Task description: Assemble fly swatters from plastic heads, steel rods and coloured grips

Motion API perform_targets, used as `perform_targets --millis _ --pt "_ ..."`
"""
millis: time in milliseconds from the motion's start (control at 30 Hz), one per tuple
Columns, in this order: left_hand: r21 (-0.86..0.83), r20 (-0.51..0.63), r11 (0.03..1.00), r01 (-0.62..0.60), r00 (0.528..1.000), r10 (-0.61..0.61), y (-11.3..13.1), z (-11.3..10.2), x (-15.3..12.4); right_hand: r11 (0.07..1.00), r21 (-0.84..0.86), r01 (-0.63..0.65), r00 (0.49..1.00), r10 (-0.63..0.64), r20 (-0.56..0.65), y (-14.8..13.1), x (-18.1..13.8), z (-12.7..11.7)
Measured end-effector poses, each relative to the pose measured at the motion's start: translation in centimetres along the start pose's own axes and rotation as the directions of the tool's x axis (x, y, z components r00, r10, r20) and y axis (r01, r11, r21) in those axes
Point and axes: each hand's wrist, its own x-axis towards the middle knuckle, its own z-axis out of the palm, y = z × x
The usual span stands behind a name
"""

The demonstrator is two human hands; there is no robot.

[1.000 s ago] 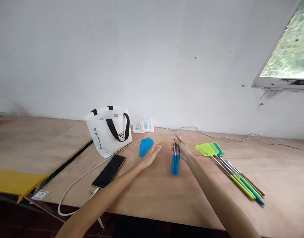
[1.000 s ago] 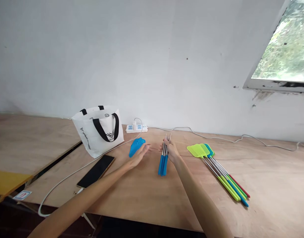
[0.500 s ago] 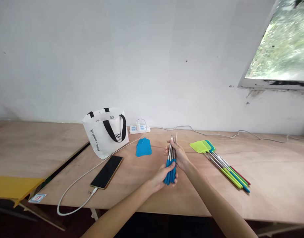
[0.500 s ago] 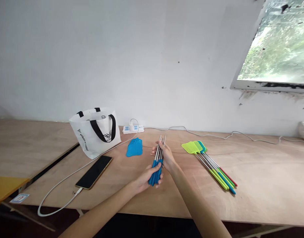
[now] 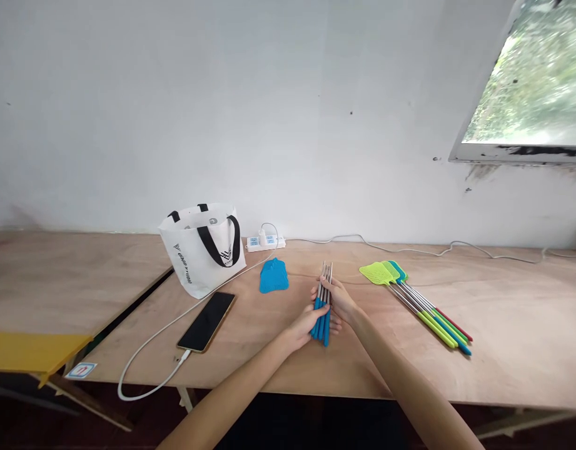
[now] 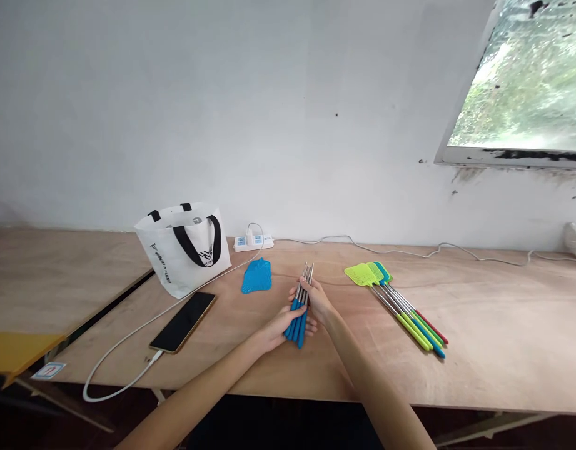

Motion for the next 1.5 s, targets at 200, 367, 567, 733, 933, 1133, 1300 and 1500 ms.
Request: perform_targets --millis 200,367,567,733,933,1133,1300,1500 --pt "0.603 -0.138 0.749 -0.273 0.890 0.435 0.0 -0.9 0.8 0.888 -0.458 0.029 0.992 -0.082 -0.095 0.5 4.7 -2.6" --pt "0.890 0.024 0.388 -0.240 0.874 0.485 -0.8 -0.3 0.6 0.581 -0.814 0.021 0.979 -0.178 -0.102 1.3 5.6 -3.2" --pt "0.933 0.317 0.010 -0.359 0.837 0.445 -0.1 0.0 0.1 0.274 -0.960 -0.053 0.963 -0.239 -0.122 0.5 3.0 -7.9" --pt "0.907 0.401 -0.039 -0.419 0.833 0.382 0.3 0.0 0.8 0.123 -0.951 -0.284 0.919 -0.248 -0.307 -2.3 -0.4 -16.6" --pt "0.921 0.359 -0.010 -0.390 0.837 0.413 0.2 0.2 1.4 -0.026 -0.922 -0.386 0.911 -0.170 -0.376 -2.6 -3.1 -22.1" --pt "0.938 0.311 -0.001 -0.346 0.843 0.440 0.3 0.0 1.1 -0.102 -0.904 -0.414 0.909 -0.088 -0.406 -2.2 -1.9 -23.6" --pt "0.946 0.291 0.000 -0.325 0.848 0.443 0.1 -0.2 1.1 -0.145 -0.898 -0.414 0.910 -0.047 -0.412 -2.2 -1.0 -23.7" --pt "0.948 0.271 0.032 -0.318 0.853 0.447 0.1 -0.2 1.0 -0.169 -0.891 -0.422 0.907 -0.091 -0.412 -1.5 -1.3 -22.6"
